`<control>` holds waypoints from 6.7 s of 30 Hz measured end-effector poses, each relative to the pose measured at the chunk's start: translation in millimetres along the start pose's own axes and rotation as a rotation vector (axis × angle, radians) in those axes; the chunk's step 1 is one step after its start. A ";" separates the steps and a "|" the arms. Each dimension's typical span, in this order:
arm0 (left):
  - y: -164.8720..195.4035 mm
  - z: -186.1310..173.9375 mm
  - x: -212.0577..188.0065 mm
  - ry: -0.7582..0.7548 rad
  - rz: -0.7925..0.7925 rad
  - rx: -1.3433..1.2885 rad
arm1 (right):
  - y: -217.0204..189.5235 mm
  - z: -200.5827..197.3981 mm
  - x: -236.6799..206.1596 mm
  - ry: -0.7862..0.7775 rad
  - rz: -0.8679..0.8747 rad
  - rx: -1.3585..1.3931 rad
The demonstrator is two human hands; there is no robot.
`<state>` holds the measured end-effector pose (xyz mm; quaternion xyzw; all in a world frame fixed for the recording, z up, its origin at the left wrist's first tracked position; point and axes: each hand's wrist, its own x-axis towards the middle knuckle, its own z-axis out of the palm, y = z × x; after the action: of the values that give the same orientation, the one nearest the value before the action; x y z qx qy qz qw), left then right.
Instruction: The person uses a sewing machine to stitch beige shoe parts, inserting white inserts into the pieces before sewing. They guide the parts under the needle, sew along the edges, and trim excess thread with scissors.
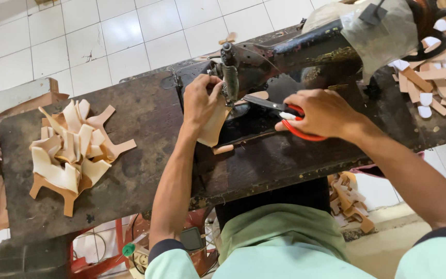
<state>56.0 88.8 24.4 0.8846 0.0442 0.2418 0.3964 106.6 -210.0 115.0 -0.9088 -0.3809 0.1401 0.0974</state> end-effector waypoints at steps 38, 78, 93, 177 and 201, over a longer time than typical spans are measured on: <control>45.4 -26.8 -59.9 -0.357 0.122 0.415 | -9.6 41.0 118.7 0.274 -0.690 1.260; 46.7 -15.3 -69.8 -0.050 0.263 0.216 | 13.4 91.0 116.5 0.262 -0.286 1.017; 46.0 -13.7 -69.4 -0.044 0.227 0.199 | 17.1 98.8 117.4 0.253 -0.263 0.997; 39.7 -22.6 -50.1 -0.088 0.071 -0.090 | 21.3 115.8 129.1 0.261 -0.354 1.281; 44.5 -27.3 -59.5 -0.116 0.259 0.259 | -2.4 68.0 84.3 0.206 -0.441 0.378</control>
<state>-14.0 61.1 48.7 0.9390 -0.0622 0.2315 0.2466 139.1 -142.9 36.4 -0.7793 -0.5243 0.0912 0.3307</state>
